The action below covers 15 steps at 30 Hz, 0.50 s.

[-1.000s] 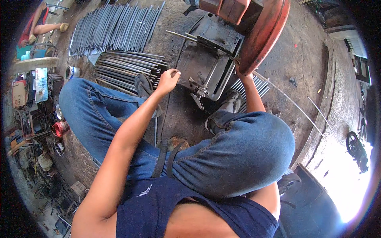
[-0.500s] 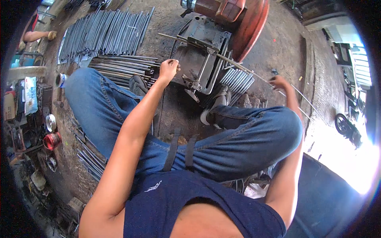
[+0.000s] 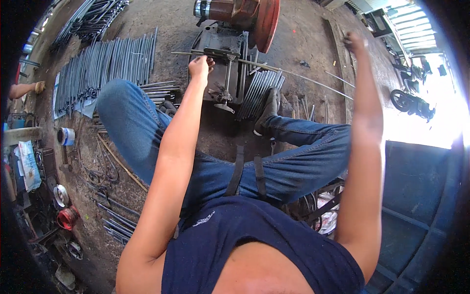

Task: The person cuts metal rods to length using a circular chop saw.

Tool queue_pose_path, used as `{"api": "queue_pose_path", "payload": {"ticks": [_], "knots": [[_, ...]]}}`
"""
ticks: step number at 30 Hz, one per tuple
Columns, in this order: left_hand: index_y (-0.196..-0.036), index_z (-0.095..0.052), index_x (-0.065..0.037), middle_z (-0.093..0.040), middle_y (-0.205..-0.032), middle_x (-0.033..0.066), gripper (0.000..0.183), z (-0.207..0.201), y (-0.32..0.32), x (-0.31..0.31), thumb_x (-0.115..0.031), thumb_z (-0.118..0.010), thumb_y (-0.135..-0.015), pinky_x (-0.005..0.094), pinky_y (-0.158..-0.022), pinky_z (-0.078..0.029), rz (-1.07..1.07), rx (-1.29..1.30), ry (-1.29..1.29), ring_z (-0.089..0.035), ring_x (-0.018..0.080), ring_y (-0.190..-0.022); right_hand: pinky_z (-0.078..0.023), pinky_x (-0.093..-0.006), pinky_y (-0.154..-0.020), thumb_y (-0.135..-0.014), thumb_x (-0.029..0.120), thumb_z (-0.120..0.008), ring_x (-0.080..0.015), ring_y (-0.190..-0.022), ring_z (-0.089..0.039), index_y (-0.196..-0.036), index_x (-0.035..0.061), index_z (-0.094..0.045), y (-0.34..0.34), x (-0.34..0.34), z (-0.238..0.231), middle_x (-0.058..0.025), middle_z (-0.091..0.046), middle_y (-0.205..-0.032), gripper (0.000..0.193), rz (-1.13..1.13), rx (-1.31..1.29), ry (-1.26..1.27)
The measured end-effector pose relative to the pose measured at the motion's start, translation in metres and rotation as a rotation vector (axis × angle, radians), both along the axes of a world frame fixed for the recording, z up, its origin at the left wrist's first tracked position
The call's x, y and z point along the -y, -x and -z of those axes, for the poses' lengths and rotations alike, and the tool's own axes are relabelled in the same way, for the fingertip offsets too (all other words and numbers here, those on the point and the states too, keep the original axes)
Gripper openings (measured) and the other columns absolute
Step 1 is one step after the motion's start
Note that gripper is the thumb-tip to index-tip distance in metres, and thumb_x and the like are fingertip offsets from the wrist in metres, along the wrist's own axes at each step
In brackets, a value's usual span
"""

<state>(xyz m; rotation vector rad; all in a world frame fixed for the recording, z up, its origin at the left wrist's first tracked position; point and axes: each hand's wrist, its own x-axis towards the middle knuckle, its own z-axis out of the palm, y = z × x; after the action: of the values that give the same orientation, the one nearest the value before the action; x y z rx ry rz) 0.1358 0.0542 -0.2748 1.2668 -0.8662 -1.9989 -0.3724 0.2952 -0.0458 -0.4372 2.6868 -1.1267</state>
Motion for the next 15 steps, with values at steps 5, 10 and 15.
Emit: {"api": "queue_pose_path", "payload": {"ticks": [5,10,15], "knots": [[-0.091,-0.062,-0.004,-0.068,-0.082,0.0065,0.015,0.015,-0.009,0.007,-0.016,-0.052,-0.093,0.029,-0.056,-0.051,-0.03,0.039,0.001,-0.067,0.0167,-0.07,-0.04,-0.0349,-0.043,-0.078,0.022,-0.057,-0.0195,-0.047,-0.05,-0.076,0.0024,-0.07,-0.115,0.024,0.201,-0.009,-0.063,-0.066,0.023,-0.077,0.579,-0.112],[-0.094,-0.061,-0.004,-0.068,-0.083,0.0059,0.016,0.05,-0.027,0.015,-0.018,-0.054,-0.092,0.0282,-0.058,-0.05,-0.009,0.255,-0.008,-0.066,0.0147,-0.07,-0.051,-0.0322,-0.052,-0.092,0.019,-0.05,-0.0235,-0.063,-0.06,-0.082,0.0035,-0.053,-0.214,0.059,0.366,-0.0107,-0.055,-0.069,0.019,0.276,1.226,0.541],[-0.097,-0.061,-0.004,-0.068,-0.084,0.0063,0.016,0.081,-0.032,0.026,-0.017,-0.055,-0.092,0.0272,-0.058,-0.051,-0.038,0.349,-0.076,-0.066,0.0146,-0.07,-0.059,-0.037,-0.077,-0.091,0.02,-0.06,-0.0269,-0.083,-0.06,-0.103,0.0026,-0.053,-0.214,0.097,0.457,-0.0126,-0.055,-0.095,0.022,0.691,1.045,0.882]]}}
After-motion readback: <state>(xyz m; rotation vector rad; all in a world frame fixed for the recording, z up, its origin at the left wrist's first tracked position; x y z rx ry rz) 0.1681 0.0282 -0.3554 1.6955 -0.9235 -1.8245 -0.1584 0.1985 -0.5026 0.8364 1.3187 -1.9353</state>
